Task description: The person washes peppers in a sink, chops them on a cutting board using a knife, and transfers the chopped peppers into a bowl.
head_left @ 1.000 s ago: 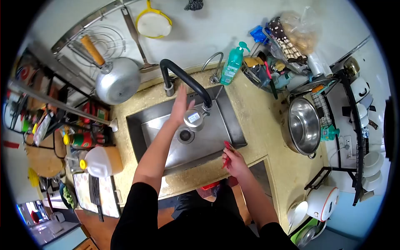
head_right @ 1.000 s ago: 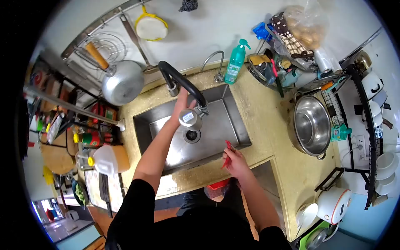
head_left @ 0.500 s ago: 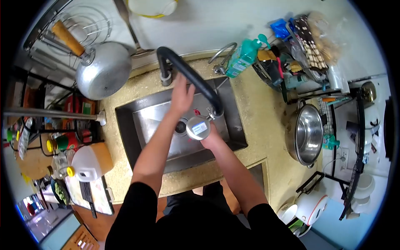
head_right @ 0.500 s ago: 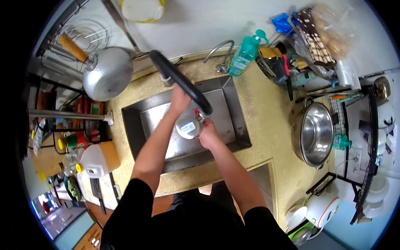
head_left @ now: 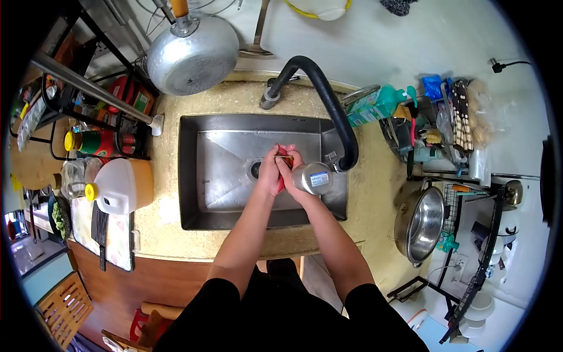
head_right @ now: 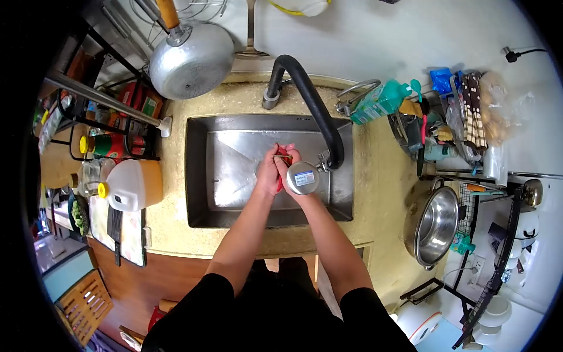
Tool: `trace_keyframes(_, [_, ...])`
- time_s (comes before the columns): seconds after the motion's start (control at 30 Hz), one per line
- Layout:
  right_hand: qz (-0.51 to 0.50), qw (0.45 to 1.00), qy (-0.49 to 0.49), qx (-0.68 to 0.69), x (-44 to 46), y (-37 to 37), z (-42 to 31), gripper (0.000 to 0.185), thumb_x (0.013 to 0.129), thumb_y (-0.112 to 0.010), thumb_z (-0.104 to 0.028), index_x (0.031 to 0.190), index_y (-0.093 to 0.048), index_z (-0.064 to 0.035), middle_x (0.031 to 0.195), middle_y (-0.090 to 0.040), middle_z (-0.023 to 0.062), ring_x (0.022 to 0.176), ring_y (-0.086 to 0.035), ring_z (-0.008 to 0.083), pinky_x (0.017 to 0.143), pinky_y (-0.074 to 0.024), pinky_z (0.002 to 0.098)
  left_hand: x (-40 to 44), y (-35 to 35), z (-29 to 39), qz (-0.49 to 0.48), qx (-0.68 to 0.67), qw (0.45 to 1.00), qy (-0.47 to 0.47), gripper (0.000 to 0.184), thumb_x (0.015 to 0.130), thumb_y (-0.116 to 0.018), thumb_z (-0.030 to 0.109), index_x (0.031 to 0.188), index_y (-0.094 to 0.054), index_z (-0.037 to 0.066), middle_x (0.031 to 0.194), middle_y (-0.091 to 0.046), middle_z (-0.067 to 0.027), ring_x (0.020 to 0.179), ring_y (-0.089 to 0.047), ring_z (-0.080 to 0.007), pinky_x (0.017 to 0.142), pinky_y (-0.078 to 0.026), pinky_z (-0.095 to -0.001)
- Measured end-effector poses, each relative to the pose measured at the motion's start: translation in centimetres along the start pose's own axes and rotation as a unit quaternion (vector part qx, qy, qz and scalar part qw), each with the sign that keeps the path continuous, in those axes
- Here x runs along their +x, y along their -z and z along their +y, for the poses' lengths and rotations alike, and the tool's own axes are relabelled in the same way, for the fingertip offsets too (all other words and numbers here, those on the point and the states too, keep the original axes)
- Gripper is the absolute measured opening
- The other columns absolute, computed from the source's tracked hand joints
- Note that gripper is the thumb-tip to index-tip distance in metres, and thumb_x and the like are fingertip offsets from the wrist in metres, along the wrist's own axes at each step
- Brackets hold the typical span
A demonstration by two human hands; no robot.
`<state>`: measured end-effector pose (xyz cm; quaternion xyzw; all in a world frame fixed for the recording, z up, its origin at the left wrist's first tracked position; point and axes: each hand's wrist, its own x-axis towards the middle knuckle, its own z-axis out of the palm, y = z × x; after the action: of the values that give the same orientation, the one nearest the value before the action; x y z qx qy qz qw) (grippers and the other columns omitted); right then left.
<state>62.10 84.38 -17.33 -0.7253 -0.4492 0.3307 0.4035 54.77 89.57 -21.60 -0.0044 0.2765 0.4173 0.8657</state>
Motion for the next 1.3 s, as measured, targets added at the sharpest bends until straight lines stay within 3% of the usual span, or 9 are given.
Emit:
trace_keyframes(0.2, [0.046,0.988,-0.116,0.093,-1.5,-0.2,-0.1,0.035,0.108,-0.057,-0.033,0.129,-0.054,-0.0048,0.121,-0.063,0.0116,0.114,-0.059,0.0204,0.101,-0.0473,0.0363,0.0,0.0,-0.9,0.053,-0.068,0.995,-0.05,0.021,0.111,-0.042,0.024,0.112,-0.052,0.005,0.094,-0.064,-0.0136,0.1,-0.066,-0.0305,0.095,-0.054,-0.0454])
trace_keyframes(0.4, [0.026,0.999,-0.04,0.011,-2.3,-0.5,2.3,0.042,0.104,-0.065,-0.034,0.133,-0.052,-0.0074,0.126,-0.062,0.007,0.117,-0.056,0.0171,0.102,-0.047,0.0351,0.5,1.9,-2.0,0.017,-0.073,0.997,-0.014,0.031,0.112,-0.044,0.033,0.095,-0.052,0.008,0.083,-0.058,-0.0078,0.082,-0.061,-0.0259,0.089,-0.054,-0.0457])
trace_keyframes(0.63, [-0.074,0.874,-0.38,0.294,-4.1,1.6,4.3,0.032,0.1,-0.071,-0.029,0.125,-0.061,-0.011,0.117,-0.063,0.0018,0.102,-0.058,0.0111,0.074,-0.046,0.0268,-0.7,-0.7,-0.6,0.131,-0.056,0.989,0.032,0.042,0.112,-0.04,0.044,0.092,-0.051,0.01,0.076,-0.051,-0.0043,0.07,-0.05,-0.0217,0.078,-0.052,-0.0409])
trace_keyframes(0.8, [-0.026,0.869,-0.339,0.358,-6.8,4.3,4.0,0.019,0.1,-0.07,-0.022,0.107,-0.065,-0.0057,0.087,-0.064,0.0042,0.072,-0.058,0.0133,0.061,-0.0446,0.0254,2.9,4.3,-4.2,0.18,-0.167,0.969,0.037,0.029,0.112,-0.043,0.035,0.099,-0.051,0.01,0.073,-0.048,-0.0009,0.066,-0.05,-0.0163,0.077,-0.053,-0.0343])
trace_keyframes(0.9, [0.027,0.873,-0.297,0.387,-7.9,6.1,3.9,0.011,0.099,-0.067,-0.013,0.106,-0.064,-0.005,0.082,-0.064,0.0041,0.067,-0.059,0.0136,0.055,-0.0455,0.028,3.1,3.5,-5.6,0.219,0.104,0.97,0.01,0.019,0.109,-0.046,0.027,0.108,-0.055,0.01,0.076,-0.055,-0.0023,0.069,-0.056,-0.016,0.074,-0.053,-0.0332])
trace_keyframes(0.97, [0.082,0.899,-0.27,0.335,-7.3,6.7,4.1,0.011,0.1,-0.063,-0.009,0.111,-0.061,-0.0074,0.085,-0.064,0.004,0.066,-0.06,0.0129,0.051,-0.0447,0.0281,2.5,2.6,-7.5,0.156,0.068,0.985,0.041,0.024,0.107,-0.047,0.03,0.106,-0.058,0.009,0.081,-0.06,-0.0041,0.075,-0.06,-0.0192,0.075,-0.054,-0.0362])
trace_keyframes(1.03, [0.073,0.985,-0.079,0.136,-6.3,6.1,4.4,0.018,0.099,-0.064,-0.008,0.117,-0.06,-0.005,0.092,-0.066,0.0056,0.076,-0.063,0.016,0.064,-0.0501,0.0327,1.9,2.9,-9.3,0.093,0.036,0.992,0.074,0.028,0.105,-0.048,0.032,0.105,-0.062,0.007,0.085,-0.064,-0.0058,0.08,-0.064,-0.0224,0.075,-0.056,-0.0391])
trace_keyframes(1.13, [0.025,0.995,0.085,-0.055,-2.4,4.9,4.1,0.024,0.099,-0.063,-0.011,0.122,-0.059,-0.0025,0.103,-0.069,0.0095,0.092,-0.066,0.0222,0.083,-0.0537,0.0385,4.2,5.4,-7.3,0.025,-0.044,0.989,0.14,0.049,0.11,-0.04,0.047,0.116,-0.063,0.005,0.104,-0.07,-0.0107,0.096,-0.069,-0.0258,0.085,-0.058,-0.0403])
trace_keyframes(1.3, [0.03,0.997,0.011,-0.064,0.7,0.6,3.6,0.03,0.102,-0.06,-0.027,0.121,-0.061,-0.0029,0.111,-0.069,0.0192,0.103,-0.067,0.0327,0.091,-0.0511,0.0419,-0.6,2.2,-3.4,0.075,0.158,0.984,0.039,0.039,0.112,-0.042,0.043,0.124,-0.058,0.01,0.117,-0.065,-0.0081,0.107,-0.063,-0.0201,0.092,-0.055,-0.0385])
